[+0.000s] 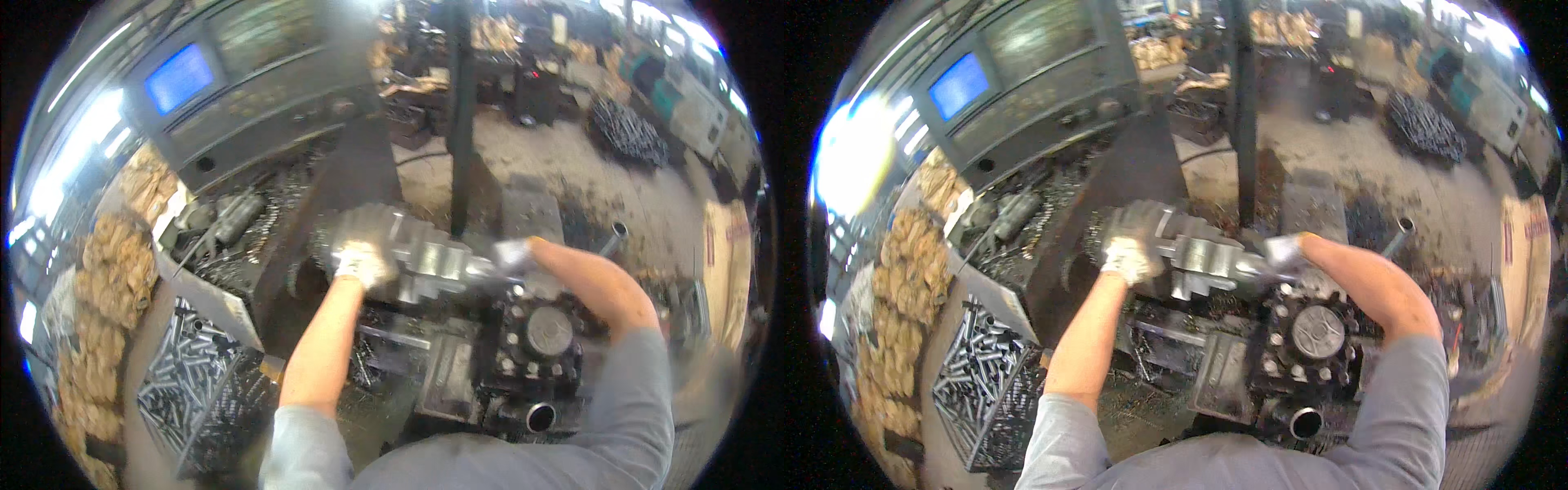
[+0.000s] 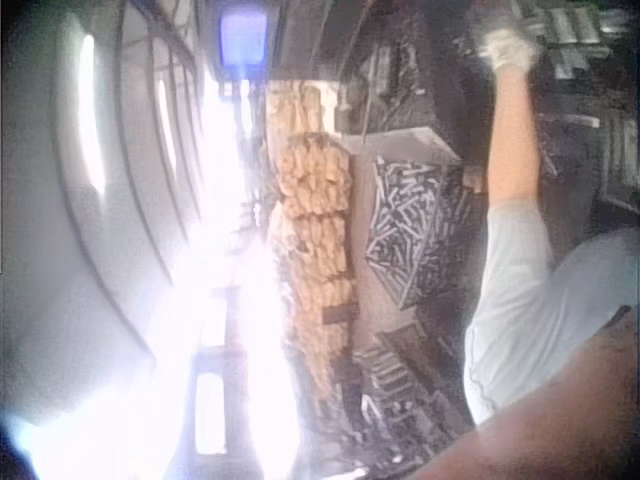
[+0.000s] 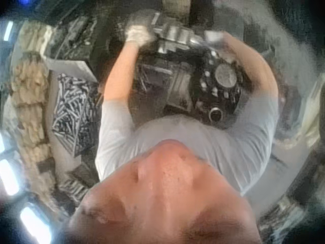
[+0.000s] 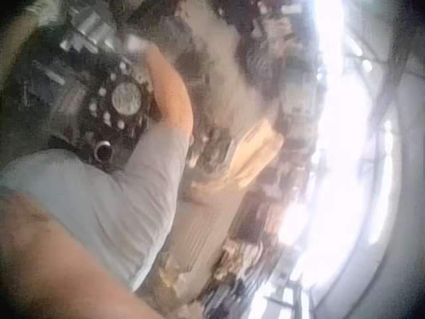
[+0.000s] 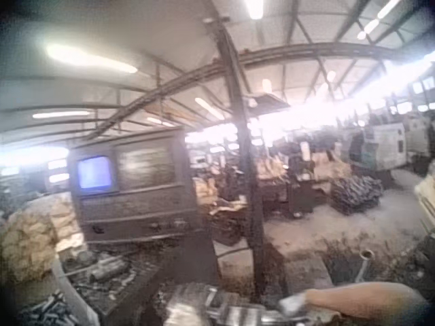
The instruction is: The person operates a metal turning machine, repeatedly loading cylindrical metal parts into the chuck, securing them, and removing finished parts. The person places the finished parts into a wire basket nearby.
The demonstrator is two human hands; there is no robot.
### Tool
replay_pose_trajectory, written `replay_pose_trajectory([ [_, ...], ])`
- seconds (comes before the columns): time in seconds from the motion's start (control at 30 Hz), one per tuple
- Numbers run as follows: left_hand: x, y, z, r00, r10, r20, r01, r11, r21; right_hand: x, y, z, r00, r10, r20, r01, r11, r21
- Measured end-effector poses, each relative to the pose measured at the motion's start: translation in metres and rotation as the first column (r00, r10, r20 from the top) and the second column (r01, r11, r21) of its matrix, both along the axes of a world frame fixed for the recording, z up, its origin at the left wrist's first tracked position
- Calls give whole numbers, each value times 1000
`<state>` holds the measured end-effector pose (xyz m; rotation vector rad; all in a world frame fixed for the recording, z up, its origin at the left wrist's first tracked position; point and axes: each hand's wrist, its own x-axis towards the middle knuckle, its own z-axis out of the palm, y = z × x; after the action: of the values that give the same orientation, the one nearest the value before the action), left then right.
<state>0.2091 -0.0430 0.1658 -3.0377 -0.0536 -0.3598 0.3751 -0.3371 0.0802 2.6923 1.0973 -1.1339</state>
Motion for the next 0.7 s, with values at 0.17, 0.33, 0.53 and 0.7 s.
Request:
replay_pose_trajectory([
  [0.17, 37, 16, 0, 984, -54, -168, 33, 991, -130, -50, -51, 101, 753, 186, 631, -60, 975, -216],
  [0.33, 30, -1, 6, 933, -125, -338, 56, 977, -207, -198, -45, 209, 567, -176, 805, 181, 980, 86],
  [0.53, -146, -84, -80, 664, -401, 631, 671, -51, -739, -363, -24, 142, 624, -594, -507, 732, 218, 646],
  [0.7, -190, -105, -159, 814, -462, -353, -581, -631, -514, -401, 2, -19, -12, -284, -959, 994, -104, 19],
])
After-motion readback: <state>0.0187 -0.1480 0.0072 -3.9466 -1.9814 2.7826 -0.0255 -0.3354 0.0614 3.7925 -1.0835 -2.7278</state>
